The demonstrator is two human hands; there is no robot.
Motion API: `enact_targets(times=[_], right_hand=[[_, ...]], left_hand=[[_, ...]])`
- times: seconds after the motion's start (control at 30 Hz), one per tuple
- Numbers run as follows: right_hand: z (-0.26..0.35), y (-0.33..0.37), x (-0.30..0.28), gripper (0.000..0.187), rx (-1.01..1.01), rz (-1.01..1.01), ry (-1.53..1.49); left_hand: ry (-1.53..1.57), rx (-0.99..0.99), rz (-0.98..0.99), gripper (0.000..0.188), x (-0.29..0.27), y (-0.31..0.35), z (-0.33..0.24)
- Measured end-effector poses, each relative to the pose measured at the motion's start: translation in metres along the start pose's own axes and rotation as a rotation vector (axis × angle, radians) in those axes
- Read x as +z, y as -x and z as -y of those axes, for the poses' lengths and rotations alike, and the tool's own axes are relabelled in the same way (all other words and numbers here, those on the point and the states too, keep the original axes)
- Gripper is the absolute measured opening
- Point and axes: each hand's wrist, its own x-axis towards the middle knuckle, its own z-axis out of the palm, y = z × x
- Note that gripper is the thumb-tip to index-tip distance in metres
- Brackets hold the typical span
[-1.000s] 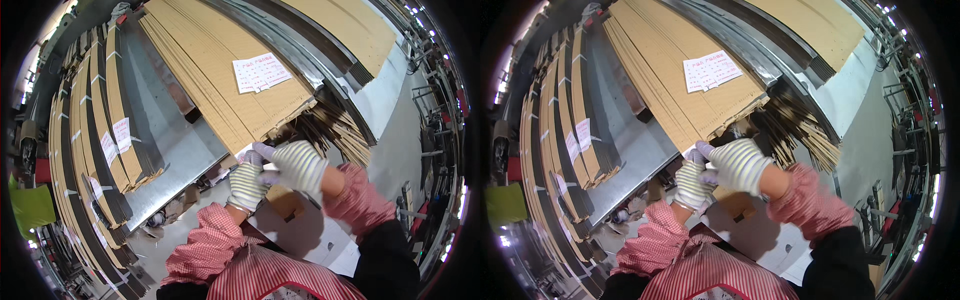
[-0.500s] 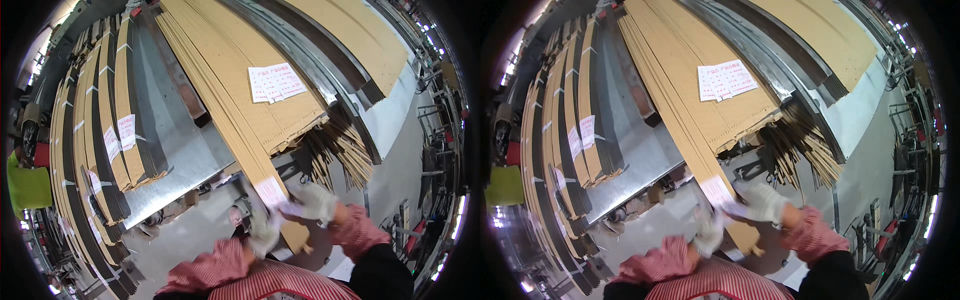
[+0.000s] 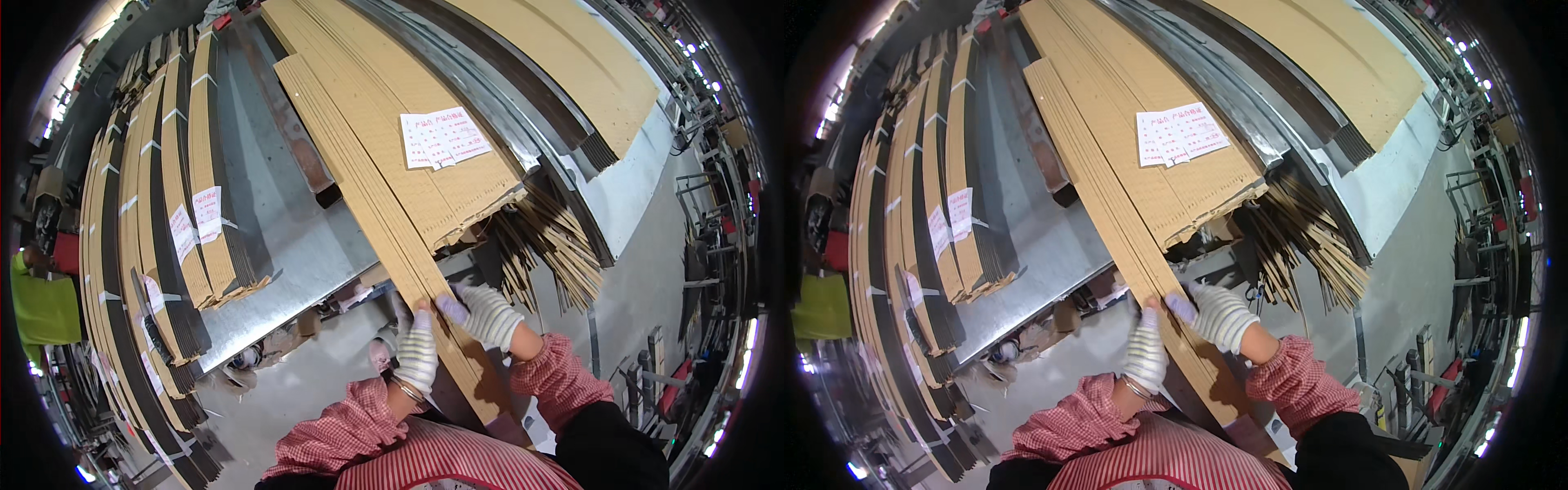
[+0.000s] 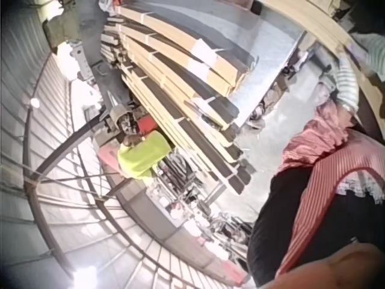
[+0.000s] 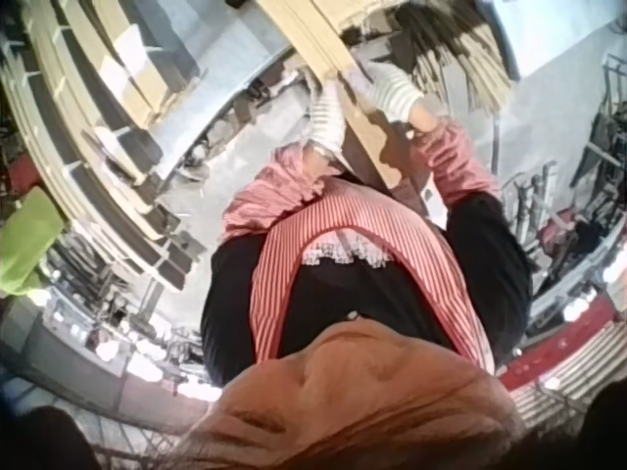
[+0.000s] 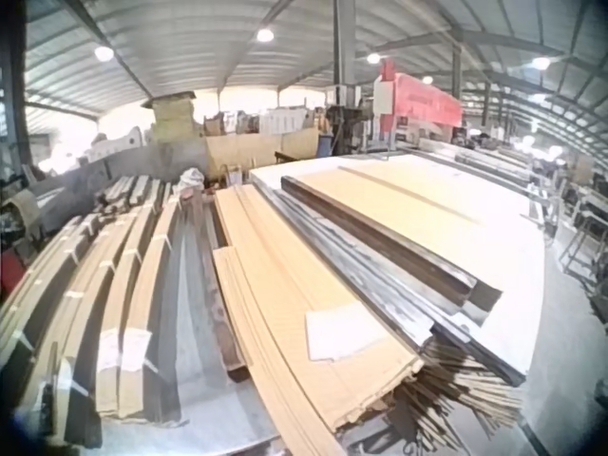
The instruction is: The recorder bundles stacks of thin wooden slats together using white adhesive tape and attaches paper labels to each bundle.
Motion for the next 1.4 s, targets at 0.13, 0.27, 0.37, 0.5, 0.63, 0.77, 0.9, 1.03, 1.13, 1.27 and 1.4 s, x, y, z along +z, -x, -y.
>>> enact_targets(times=[0.13,0.27,0.37,0.5,0.63,0.77,0.9,1.03,1.13,1.27,1.4], right_hand=[[-0.003,-0.023,0.01,0.055,-0.106,-0.28,-0.074],[-0.002,0.012,0.0,0.047,-0.061,-0.013,0.16],[0.001,0.016,-0.028,0.046,0.007,0.003,-0.01],[0.021,0.016,-0.058,0.059,-0.615,-0.028,-0.787],[0.082,0.008,-0.113,0.073,-0.809,0.502,-0.466],[0.042,-0.012,-0.142,0.052,-0.565,0.442,-0.327],[-0.058,-0.088,-0.048,0.045,-0.27,0.412,0.0],[-0.11,-0.098,0.043,0.064,-0.246,0.516,-0.91],[-0.074,-0.069,0.039,0.075,-0.176,0.301,-1.068],[0.009,-0.011,0.018,0.093,-0.176,-0.174,-0.66],[0.035,-0.004,0.05,0.094,-0.082,-0.411,0.161]], left_hand=[[0.085,-0.012,0.081,0.075,0.015,0.003,-0.004],[-0.083,0.018,0.087,0.078,0.004,0.041,0.002],[-0.234,-0.034,0.114,0.068,-0.022,0.044,-0.004],[-0.054,0.297,0.097,0.04,-0.02,0.046,-0.09],[-0.563,0.39,0.145,0.02,-0.011,0.066,-0.183],[-0.313,0.028,0.128,0.013,-0.061,0.04,-0.132],[-0.385,0.013,0.236,0.017,-0.085,-0.027,-0.016],[-0.067,-0.249,0.385,0.031,-0.064,-0.046,0.028],[0.042,-0.428,0.426,0.041,-0.062,-0.042,0.041],[-0.133,-0.299,0.446,0.043,-0.08,-0.049,0.025],[-0.267,-0.099,0.143,0.039,-0.085,-0.03,-0.015]])
